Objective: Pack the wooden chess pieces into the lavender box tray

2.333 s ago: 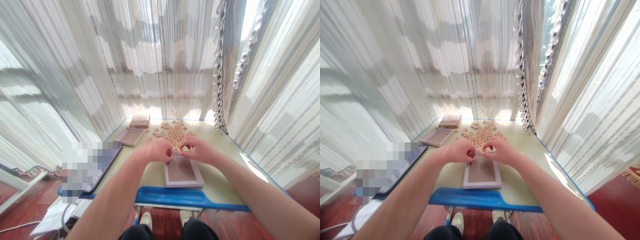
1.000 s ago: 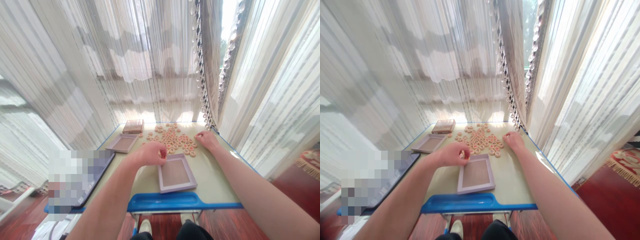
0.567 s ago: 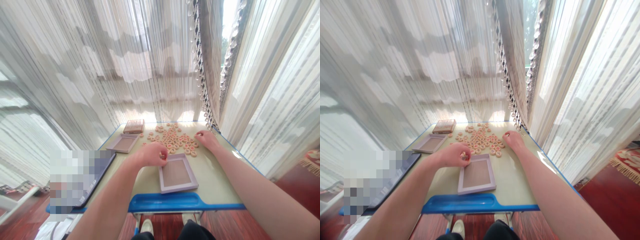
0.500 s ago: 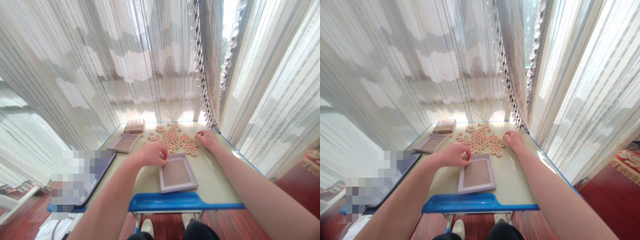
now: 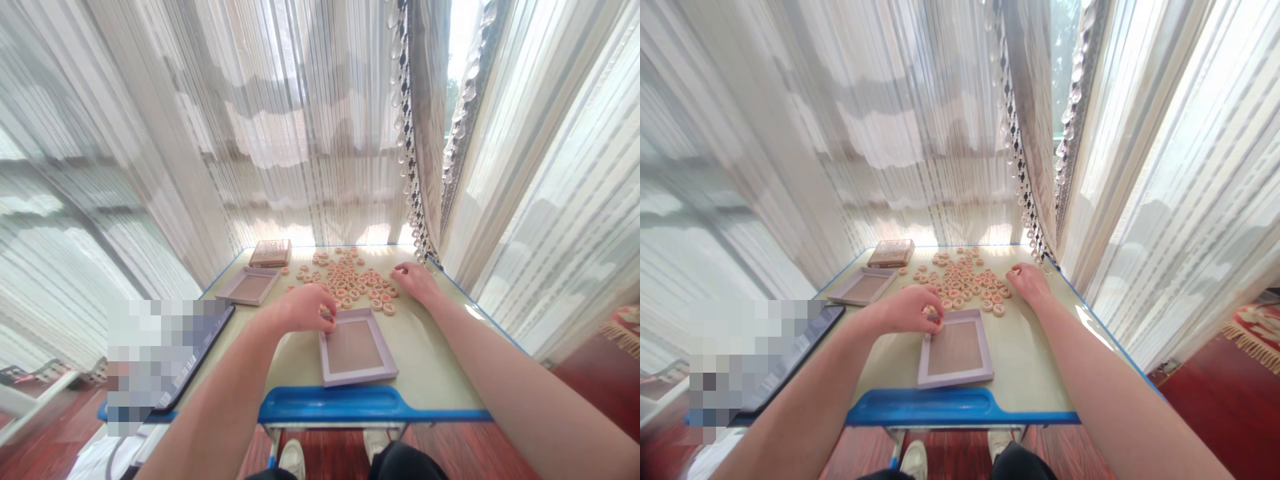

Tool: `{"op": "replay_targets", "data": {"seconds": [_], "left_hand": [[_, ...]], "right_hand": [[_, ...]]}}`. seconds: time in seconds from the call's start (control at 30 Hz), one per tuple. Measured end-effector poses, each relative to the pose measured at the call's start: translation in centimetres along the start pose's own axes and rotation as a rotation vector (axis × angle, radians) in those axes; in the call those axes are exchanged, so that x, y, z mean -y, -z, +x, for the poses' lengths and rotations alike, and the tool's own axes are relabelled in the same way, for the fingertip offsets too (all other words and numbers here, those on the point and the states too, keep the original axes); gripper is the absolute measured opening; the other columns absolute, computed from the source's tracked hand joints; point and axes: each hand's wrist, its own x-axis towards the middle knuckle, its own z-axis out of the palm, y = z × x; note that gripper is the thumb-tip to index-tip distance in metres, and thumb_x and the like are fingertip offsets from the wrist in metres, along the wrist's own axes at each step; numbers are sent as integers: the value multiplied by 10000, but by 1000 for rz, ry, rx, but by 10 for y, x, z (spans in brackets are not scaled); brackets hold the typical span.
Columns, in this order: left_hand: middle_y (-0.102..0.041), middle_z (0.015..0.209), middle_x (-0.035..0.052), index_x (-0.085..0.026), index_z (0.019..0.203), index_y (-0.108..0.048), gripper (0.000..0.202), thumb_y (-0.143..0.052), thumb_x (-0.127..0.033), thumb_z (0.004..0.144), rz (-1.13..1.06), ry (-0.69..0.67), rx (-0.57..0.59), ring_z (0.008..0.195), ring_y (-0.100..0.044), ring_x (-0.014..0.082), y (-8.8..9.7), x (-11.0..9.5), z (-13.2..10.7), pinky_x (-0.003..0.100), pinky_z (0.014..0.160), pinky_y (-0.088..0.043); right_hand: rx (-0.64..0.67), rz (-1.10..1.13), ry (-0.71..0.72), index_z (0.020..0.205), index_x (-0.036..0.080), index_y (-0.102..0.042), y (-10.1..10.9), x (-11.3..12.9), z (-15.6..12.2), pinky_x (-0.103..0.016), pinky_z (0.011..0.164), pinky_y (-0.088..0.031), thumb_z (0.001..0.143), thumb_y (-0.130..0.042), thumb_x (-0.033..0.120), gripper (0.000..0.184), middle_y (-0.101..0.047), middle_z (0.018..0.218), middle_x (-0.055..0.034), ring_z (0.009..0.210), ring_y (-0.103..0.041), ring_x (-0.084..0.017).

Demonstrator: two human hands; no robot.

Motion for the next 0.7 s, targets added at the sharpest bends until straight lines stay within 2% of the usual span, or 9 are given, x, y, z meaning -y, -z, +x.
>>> {"op": "replay_targets", "data": {"seconds": [0.1, 0.2, 0.27, 0.33, 0.4, 0.53, 0.7], "left_hand": [[-630, 896, 0, -234, 819, -691, 220, -595, -365, 670, -11, 18, -57, 833, -572, 151, 3, 1, 0, 208, 696, -431], [-646, 883, 19, -210, 849, -682, 236, -488, -310, 759, 41, 123, -253, 828, -581, 157, 3, 12, 5, 244, 766, -445], [-644, 967, 43, -202, 932, -667, 274, -441, -252, 785, 127, 201, -402, 886, -577, 175, -1, 25, 10, 282, 849, -435], [-628, 1051, 72, -185, 998, -649, 313, -414, -200, 792, 204, 268, -466, 997, -550, 198, -6, 38, 15, 303, 925, -403], [-609, 1099, 98, -170, 1056, -623, 340, -380, -202, 820, 255, 306, -468, 1057, -528, 210, -11, 50, 20, 310, 956, -381], [-537, 1205, 171, -131, 1157, -554, 419, -323, -344, 879, 274, 393, -444, 1155, -475, 248, -20, 64, 27, 331, 963, -362], [-605, 1106, 168, -125, 1148, -553, 511, -271, -464, 890, 242, 413, -362, 1098, -523, 251, -26, 73, 31, 333, 922, -378]], "right_hand": [[-27, 4, 9, 901, 126, -666, -1, -1, 0, -311, 683, -388, 778, -518, 383, 320, -665, 831, -127, 780, -577, -230], [2, -35, -18, 917, 162, -673, -2, -2, 2, -303, 717, -401, 769, -516, 378, 306, -666, 860, -94, 815, -584, -220], [37, -64, -35, 928, 182, -678, -3, -2, 3, -301, 745, -408, 767, -507, 380, 307, -666, 898, -80, 843, -587, -215], [61, -75, -30, 944, 193, -682, -3, -2, 4, -303, 774, -411, 771, -500, 386, 317, -665, 939, -76, 868, -589, -214], [76, -72, 1, 959, 203, -684, -4, 0, 3, -304, 810, -410, 777, -499, 386, 317, -665, 963, -68, 899, -588, -212], [99, -42, 107, 968, 216, -686, -6, 4, 1, -304, 884, -394, 796, -481, 334, 292, -668, 993, -47, 962, -577, -198], [109, -30, 144, 979, 209, -684, -9, 7, -1, -325, 897, -403, 802, -476, 308, 290, -673, 1014, -48, 974, -585, -200]]}}
